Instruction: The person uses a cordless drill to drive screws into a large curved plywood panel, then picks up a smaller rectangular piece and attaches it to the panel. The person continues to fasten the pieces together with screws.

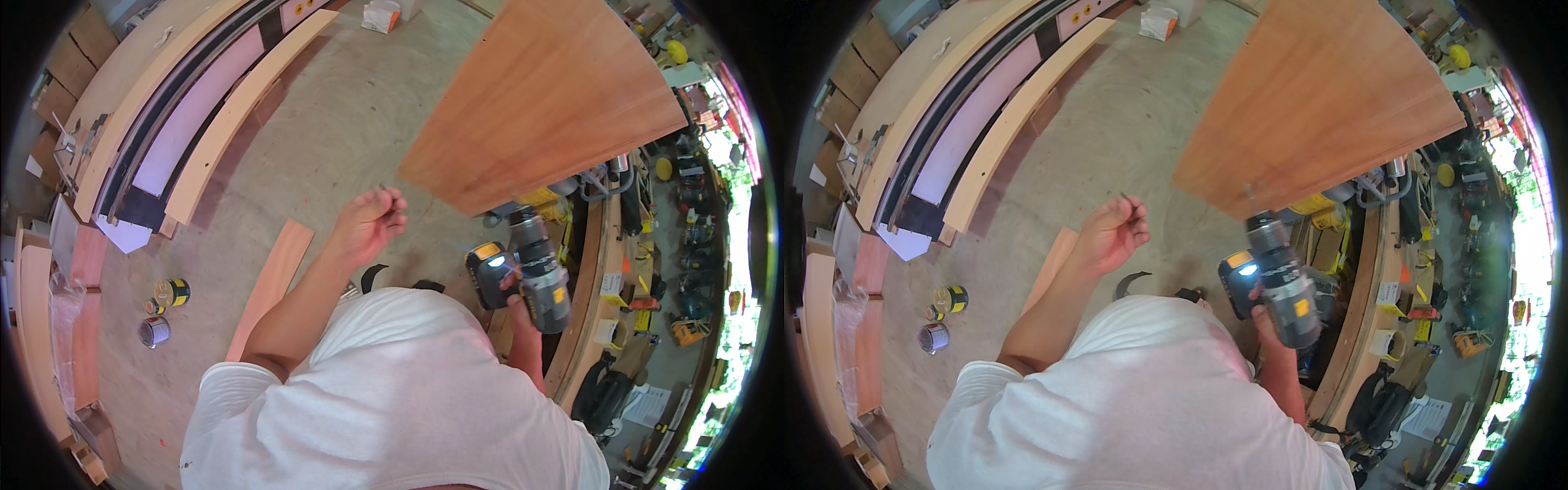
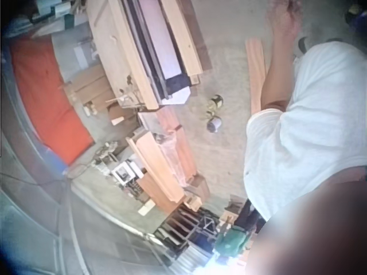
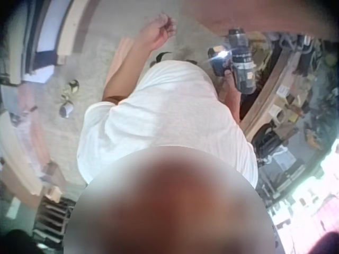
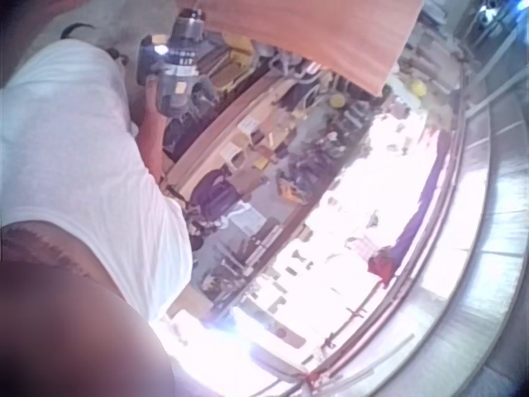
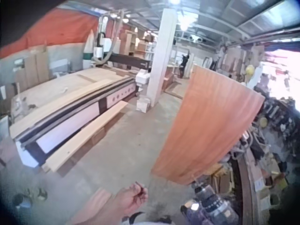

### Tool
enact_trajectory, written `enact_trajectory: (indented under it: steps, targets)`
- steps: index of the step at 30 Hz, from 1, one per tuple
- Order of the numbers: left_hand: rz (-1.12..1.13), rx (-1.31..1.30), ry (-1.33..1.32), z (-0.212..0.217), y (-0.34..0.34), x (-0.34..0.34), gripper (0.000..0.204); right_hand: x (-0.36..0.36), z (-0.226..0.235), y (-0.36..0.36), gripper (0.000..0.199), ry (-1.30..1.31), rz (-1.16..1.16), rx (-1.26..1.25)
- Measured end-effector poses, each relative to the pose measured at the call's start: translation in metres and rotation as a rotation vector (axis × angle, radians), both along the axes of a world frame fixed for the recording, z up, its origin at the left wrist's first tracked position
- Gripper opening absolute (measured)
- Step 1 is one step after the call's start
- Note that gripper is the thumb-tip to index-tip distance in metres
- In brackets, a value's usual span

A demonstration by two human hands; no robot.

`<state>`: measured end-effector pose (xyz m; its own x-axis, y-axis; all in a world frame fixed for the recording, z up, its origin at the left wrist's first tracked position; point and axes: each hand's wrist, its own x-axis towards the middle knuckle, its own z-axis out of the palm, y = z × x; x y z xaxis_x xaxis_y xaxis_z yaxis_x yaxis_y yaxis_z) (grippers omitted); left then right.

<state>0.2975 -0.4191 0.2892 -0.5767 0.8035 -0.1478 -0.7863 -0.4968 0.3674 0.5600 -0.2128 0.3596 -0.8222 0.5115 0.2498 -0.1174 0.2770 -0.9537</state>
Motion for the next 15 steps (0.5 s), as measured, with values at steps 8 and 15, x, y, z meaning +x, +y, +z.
enact_trajectory:
  steps: [8,15]
  targets:
    - [-0.101,0.186,-0.035,0.050,0.031,0.003,0.020,-0.008,0.005,-0.016,0.053,-0.554,-0.054,0.358]
    - [-0.193,0.227,-0.061,0.052,0.046,0.015,0.019,-0.012,0.027,-0.035,0.056,-0.524,-0.021,0.593]
